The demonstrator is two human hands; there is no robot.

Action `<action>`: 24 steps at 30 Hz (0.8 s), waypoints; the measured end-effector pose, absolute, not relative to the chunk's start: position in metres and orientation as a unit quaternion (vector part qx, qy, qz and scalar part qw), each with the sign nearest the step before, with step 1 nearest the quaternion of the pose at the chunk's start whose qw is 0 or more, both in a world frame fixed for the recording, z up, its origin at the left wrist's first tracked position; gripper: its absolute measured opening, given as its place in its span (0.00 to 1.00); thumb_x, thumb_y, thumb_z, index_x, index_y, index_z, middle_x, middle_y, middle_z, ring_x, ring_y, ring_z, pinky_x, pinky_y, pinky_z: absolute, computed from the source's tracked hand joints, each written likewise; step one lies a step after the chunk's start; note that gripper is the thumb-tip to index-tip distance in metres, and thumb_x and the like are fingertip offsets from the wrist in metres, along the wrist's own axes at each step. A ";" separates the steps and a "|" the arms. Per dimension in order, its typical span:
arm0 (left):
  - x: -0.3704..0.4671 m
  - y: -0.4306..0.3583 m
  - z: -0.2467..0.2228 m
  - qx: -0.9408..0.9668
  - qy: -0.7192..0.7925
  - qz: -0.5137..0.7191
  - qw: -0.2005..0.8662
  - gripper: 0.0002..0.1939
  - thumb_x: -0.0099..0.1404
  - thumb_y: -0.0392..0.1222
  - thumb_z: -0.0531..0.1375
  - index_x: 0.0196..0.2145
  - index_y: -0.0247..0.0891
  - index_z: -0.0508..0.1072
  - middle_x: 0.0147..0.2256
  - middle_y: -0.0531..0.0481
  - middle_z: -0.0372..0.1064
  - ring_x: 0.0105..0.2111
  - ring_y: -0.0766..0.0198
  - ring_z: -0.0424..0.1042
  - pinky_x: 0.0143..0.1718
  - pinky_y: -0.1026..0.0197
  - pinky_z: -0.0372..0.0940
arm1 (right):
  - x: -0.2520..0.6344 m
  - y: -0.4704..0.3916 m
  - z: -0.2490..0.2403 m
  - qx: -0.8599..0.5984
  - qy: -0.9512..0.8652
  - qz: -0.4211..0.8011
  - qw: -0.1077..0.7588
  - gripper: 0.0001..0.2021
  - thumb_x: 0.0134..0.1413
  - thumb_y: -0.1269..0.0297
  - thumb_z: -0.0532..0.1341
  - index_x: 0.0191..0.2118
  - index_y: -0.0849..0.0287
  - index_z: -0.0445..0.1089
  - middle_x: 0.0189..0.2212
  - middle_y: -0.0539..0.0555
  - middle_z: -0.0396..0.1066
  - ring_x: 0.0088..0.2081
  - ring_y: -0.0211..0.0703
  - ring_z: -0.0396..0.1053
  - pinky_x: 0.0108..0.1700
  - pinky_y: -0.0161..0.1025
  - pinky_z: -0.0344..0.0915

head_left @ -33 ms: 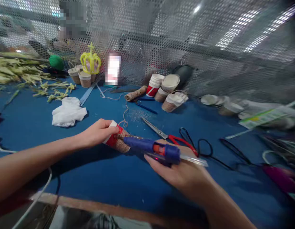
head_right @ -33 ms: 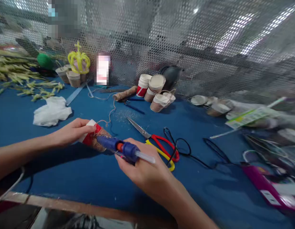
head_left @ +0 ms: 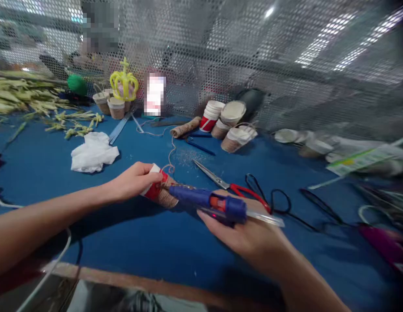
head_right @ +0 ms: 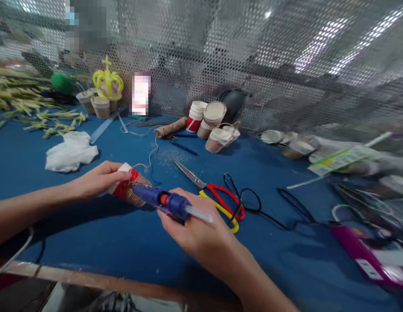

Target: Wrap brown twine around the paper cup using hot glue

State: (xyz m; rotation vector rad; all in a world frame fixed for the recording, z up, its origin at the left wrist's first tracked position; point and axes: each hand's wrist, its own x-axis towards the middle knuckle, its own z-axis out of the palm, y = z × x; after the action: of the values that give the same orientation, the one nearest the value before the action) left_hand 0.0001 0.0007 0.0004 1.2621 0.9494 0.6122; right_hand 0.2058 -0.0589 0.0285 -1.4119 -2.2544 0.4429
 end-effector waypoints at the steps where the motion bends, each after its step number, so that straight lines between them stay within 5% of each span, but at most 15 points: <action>1: 0.000 0.001 0.001 0.558 0.431 0.272 0.655 0.11 0.53 0.42 0.56 0.29 0.31 0.73 0.24 0.52 0.71 0.24 0.69 0.66 0.27 0.68 0.59 | 0.207 -0.059 0.029 -0.511 -0.815 0.156 0.225 0.05 0.48 0.67 0.55 0.24 0.57 0.60 0.19 0.49 0.65 0.20 0.38 0.62 0.22 0.35 0.59; 24: 0.000 0.002 0.000 0.577 0.431 0.267 0.640 0.12 0.53 0.42 0.56 0.32 0.32 0.74 0.27 0.51 0.72 0.25 0.68 0.67 0.26 0.68 0.60 | 0.206 -0.063 0.032 -0.519 -0.804 0.177 0.228 0.04 0.49 0.68 0.53 0.25 0.56 0.61 0.21 0.49 0.66 0.22 0.39 0.63 0.25 0.37 0.60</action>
State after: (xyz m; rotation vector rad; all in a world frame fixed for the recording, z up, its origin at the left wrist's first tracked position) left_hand 0.0001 0.0018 -0.0001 1.3160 0.9840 0.6093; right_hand 0.2062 -0.0633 0.0322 -1.4296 -2.2152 0.4861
